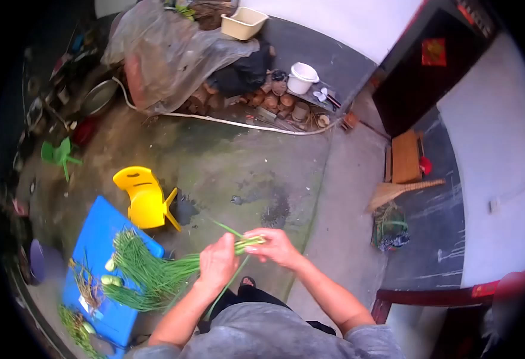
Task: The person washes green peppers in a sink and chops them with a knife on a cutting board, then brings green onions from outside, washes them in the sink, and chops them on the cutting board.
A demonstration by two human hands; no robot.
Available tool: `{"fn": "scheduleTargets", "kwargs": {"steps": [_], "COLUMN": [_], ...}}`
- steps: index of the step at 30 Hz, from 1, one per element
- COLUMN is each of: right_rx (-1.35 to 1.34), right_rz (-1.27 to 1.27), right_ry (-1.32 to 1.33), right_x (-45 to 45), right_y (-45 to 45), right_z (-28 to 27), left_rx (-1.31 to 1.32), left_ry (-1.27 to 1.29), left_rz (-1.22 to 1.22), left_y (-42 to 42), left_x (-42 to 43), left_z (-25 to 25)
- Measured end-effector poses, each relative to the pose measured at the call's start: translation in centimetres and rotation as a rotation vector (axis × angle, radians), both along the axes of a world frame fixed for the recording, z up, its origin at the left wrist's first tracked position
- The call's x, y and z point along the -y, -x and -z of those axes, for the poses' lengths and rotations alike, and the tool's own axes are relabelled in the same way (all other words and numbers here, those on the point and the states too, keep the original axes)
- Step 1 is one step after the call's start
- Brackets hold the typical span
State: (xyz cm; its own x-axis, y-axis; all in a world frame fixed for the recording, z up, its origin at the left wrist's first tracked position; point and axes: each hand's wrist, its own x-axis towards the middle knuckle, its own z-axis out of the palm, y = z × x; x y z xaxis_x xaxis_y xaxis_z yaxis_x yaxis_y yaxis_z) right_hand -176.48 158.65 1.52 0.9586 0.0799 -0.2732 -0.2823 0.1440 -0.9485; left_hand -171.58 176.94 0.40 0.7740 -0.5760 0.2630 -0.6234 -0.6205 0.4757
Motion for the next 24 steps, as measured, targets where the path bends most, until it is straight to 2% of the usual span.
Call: {"fn": "scheduleTargets", "kwargs": {"steps": [3, 5, 7, 10, 13, 14, 18, 21, 24], "right_rx": [0.102, 0.164, 0.248, 0.396, 0.502, 0.379, 0.262, 0.195, 0.153], "right_rz": [0.108, 0.395, 0.553, 0.394, 0.275, 0.246, 0.272, 0.286, 0.334], "right_ry": [0.001, 0.006, 0.088, 0.58, 0.904, 0.954, 1.081, 1.133, 1.168], "right_x": [8.8, 13.7, 17.1, 21.4, 25.1, 26.5, 34.5, 39.7, 45.9], "right_y": [3.4, 5.0, 5.7, 5.1, 3.2, 2.7, 1.4, 1.3, 1.5], "right_z": [-0.4, -1.7, -2.7, -5.9, -6.1, -6.9, -7.2, -7.7, -7.8], "left_rx": [0.17, 0.208, 0.272, 0.304, 0.329, 0.335, 0.299, 0.224, 0.256], "left_ry": [-0.019, -0.034, -0.032, -0.016, 0.027, 0.058, 0.177, 0.151, -0.001], "left_rz": [0.182, 0.278, 0.35, 0.457, 0.56, 0.592, 0.673, 0.76, 0.83], "left_y": [-0.2, -1.1, -2.4, -4.4, -6.6, -7.3, -9.6, -10.6, -11.0], "left_x": [6.0, 10.1, 13.7, 20.3, 26.8, 29.3, 39.0, 46.0, 53.5], "left_z": [-1.4, -2.8, -2.5, -2.3, -2.1, -2.1, -2.9, -3.6, -3.3]}}
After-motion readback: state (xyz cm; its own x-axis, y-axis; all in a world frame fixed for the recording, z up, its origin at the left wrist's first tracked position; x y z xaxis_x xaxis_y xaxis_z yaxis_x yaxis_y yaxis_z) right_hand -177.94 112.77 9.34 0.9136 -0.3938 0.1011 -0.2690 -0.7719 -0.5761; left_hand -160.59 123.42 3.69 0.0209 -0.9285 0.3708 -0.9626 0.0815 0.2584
